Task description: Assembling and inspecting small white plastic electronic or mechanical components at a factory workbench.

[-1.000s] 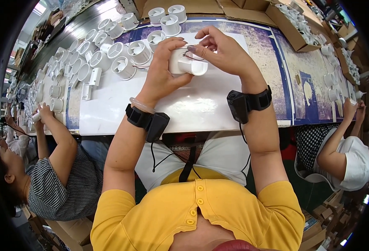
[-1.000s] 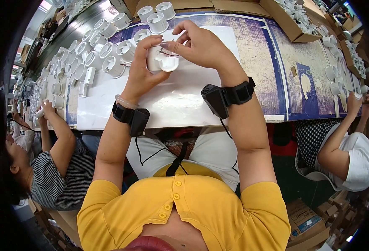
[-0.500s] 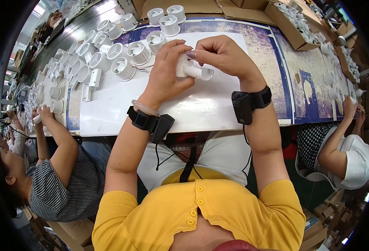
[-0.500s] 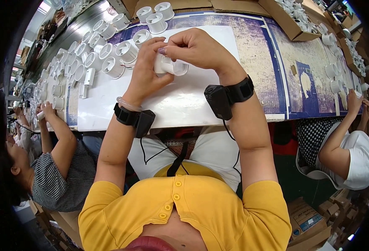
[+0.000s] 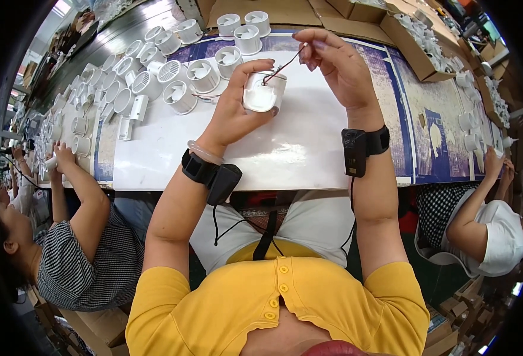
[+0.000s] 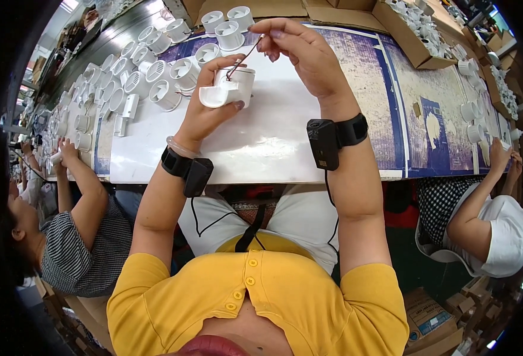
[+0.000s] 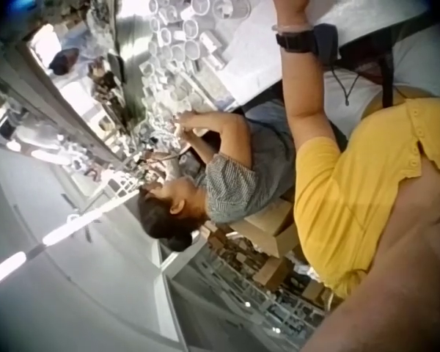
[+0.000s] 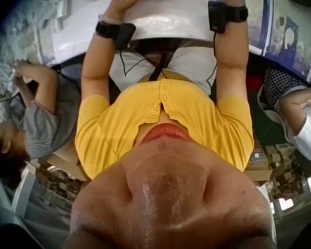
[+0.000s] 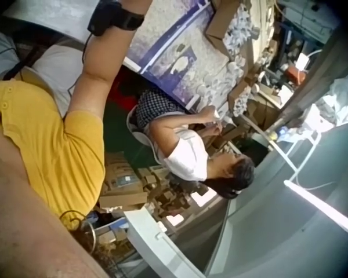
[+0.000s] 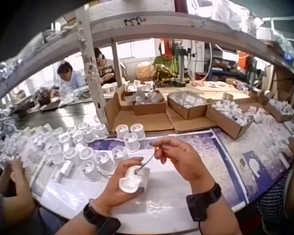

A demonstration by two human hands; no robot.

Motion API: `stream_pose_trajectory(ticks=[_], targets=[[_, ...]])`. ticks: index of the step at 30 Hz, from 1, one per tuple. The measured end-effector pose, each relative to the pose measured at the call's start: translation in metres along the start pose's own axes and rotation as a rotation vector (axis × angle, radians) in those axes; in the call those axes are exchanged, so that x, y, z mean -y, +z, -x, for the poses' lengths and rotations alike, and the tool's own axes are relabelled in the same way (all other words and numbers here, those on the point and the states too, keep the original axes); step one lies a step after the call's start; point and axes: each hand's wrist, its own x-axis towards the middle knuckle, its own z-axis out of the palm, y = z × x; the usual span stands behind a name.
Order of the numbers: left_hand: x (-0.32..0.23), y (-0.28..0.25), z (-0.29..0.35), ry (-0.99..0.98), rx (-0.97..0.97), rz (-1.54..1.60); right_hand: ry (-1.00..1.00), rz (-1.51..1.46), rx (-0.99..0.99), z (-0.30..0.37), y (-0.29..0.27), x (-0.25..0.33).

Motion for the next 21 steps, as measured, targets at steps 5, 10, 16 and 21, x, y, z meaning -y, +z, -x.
stream_pose_trajectory(ticks=[5, 10, 16, 21], targets=[[0.000, -0.001, 0.000, -0.036, 0.004, 0.233, -0.141, 0.401, 0.094, 0.000, 0.007, -0.010], [-0.001, -0.001, 0.003, -0.035, 0.030, 0.118, -0.237, 0.497, 0.157, -0.002, 0.018, -0.015], [-0.002, 0.000, 0.002, -0.045, 0.042, 0.058, -0.176, 0.460, 0.194, -0.003, 0.016, -0.013], [-0.006, 0.001, 0.002, -0.093, 0.081, 0.125, -0.172, 0.433, 0.215, -0.002, 0.017, -0.016]])
